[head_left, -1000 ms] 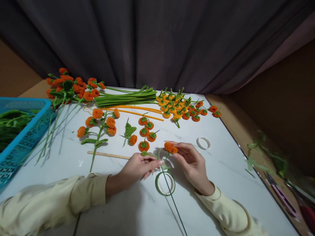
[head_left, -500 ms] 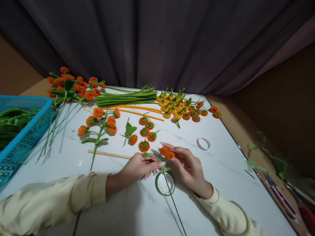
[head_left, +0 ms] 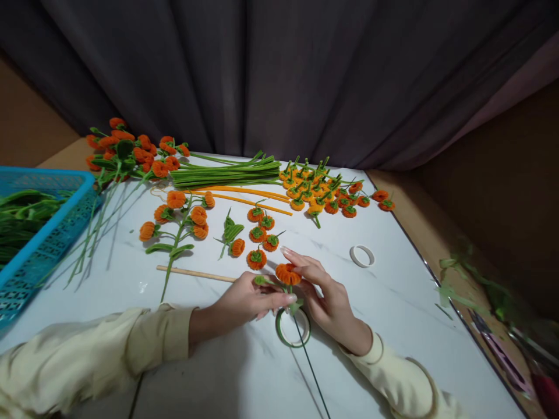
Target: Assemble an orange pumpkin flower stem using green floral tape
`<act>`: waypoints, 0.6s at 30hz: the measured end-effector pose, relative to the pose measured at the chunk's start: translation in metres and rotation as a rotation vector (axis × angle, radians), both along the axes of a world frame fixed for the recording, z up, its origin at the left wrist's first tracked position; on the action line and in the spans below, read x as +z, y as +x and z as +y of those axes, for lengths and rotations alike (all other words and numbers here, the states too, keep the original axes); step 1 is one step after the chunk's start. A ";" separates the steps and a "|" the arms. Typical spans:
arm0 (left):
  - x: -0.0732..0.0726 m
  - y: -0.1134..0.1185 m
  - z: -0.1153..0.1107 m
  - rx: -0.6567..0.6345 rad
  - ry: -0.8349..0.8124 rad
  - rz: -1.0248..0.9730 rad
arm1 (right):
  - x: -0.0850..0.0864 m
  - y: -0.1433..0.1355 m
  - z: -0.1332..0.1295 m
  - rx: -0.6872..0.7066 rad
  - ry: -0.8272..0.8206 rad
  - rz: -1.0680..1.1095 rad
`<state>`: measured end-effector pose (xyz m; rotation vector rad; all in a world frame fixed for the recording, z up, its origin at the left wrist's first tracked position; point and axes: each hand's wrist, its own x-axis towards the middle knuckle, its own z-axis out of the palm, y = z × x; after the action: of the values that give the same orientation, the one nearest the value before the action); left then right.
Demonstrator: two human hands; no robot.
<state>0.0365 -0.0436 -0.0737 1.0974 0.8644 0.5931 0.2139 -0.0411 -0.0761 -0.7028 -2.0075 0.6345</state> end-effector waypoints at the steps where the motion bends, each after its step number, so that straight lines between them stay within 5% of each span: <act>1: 0.000 0.000 0.000 -0.008 0.004 0.004 | -0.001 0.000 0.000 0.010 -0.004 0.000; 7: 0.003 -0.002 -0.001 -0.049 0.005 0.019 | 0.000 -0.003 -0.004 0.062 -0.102 -0.020; 13: 0.004 -0.002 -0.001 0.009 -0.038 -0.034 | 0.011 0.004 -0.007 -0.080 -0.265 0.039; 15: 0.003 -0.002 0.000 0.015 -0.035 -0.048 | 0.018 0.009 -0.005 -0.037 -0.327 -0.014; 18: 0.002 -0.003 0.000 0.022 -0.032 -0.044 | 0.023 0.015 -0.002 0.141 -0.638 -0.071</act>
<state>0.0340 -0.0440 -0.0718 1.0437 0.8461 0.6179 0.2285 -0.0431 -0.0528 -0.9634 -1.9286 1.3823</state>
